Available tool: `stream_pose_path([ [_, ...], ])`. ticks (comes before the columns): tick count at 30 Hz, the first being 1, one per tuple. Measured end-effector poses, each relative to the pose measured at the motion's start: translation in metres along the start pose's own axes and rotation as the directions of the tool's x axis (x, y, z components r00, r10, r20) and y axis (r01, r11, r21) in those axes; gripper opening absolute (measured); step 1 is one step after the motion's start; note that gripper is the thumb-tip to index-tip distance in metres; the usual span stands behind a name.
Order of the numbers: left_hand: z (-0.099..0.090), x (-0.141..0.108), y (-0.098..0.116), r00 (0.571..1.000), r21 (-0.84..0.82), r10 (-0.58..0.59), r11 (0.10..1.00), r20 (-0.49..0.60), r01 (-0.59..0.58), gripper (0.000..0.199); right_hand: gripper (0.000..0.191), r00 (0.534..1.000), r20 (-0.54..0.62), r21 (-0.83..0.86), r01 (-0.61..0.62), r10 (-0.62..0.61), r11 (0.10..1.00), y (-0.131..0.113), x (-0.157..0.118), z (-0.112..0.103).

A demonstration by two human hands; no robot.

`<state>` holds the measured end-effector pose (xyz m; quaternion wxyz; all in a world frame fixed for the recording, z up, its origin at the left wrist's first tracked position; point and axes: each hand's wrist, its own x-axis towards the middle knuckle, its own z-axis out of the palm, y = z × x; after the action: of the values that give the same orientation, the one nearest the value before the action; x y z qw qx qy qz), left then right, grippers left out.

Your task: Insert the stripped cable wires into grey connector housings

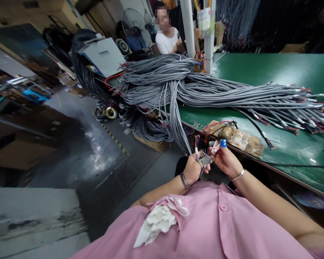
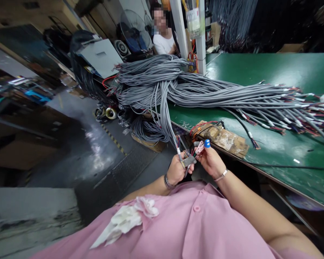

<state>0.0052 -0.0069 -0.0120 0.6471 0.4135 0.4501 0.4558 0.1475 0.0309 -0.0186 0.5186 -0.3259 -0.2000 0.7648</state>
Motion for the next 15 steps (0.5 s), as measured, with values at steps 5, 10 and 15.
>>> stream_pose_path([
  [5, 0.0, 0.003, -0.004, 1.0, 0.036, -0.017, 0.999, -0.003, 0.017, 0.038, 0.042, 0.994, -0.088, -0.019, 0.065, -0.067, 0.998, 0.004, 0.003, -0.001],
  [10, -0.003, -0.001, -0.004, 1.0, 0.046, -0.017, 0.999, -0.004, 0.017, 0.037, 0.052, 0.999, -0.028, -0.022, 0.021, -0.021, 1.0, 0.002, -0.003, 0.0],
  [15, -0.006, -0.011, -0.001, 0.999, 0.019, 0.018, 1.0, -0.028, -0.017, 0.035, 0.054, 0.995, 0.062, -0.008, -0.074, 0.074, 0.997, -0.007, -0.013, 0.001],
])
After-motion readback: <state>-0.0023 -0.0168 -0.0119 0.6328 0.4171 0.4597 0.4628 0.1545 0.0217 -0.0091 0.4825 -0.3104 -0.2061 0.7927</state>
